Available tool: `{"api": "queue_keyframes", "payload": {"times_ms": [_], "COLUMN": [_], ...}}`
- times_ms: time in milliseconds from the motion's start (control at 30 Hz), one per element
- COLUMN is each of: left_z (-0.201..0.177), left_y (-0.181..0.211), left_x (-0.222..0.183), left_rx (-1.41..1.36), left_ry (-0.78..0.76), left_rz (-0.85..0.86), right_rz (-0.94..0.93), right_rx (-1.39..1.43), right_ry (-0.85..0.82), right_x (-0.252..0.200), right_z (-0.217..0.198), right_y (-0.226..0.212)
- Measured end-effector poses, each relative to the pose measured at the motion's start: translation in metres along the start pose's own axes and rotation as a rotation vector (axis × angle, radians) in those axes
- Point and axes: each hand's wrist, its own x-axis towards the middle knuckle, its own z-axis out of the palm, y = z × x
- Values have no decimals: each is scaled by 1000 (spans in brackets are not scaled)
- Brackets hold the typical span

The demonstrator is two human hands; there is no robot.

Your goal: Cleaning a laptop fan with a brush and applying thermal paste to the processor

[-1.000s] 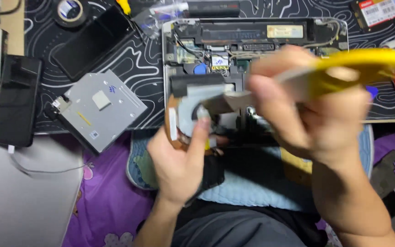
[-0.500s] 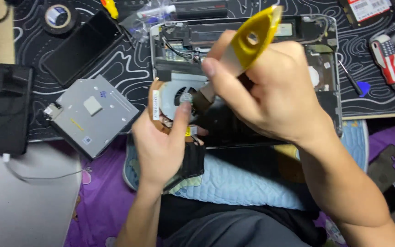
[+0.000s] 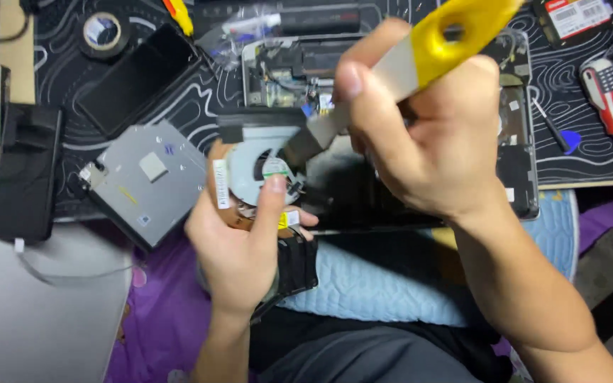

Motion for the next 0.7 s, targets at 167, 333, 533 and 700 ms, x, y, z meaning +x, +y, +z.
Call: {"api": "queue_keyframes", "payload": {"times_ms": [167,333,533,700], "left_z": [-23,-40,-71,-81], "left_y": [0,11,2,-3], "left_x": [-8,-14,-15,-14], "left_rx": [196,124,305,281], "left_ry": [61,136,147,350], "left_rz": [233,30,197,91], "right_rz": [-86,-108,-170,-97], "right_rx": [7,107,167,141], "right_ry": [-69,-92,-146,-113], "right_x": [7,15,28,29], "right_z": [15,35,49,70], "right_y": [-10,-16,-28,-42]}}
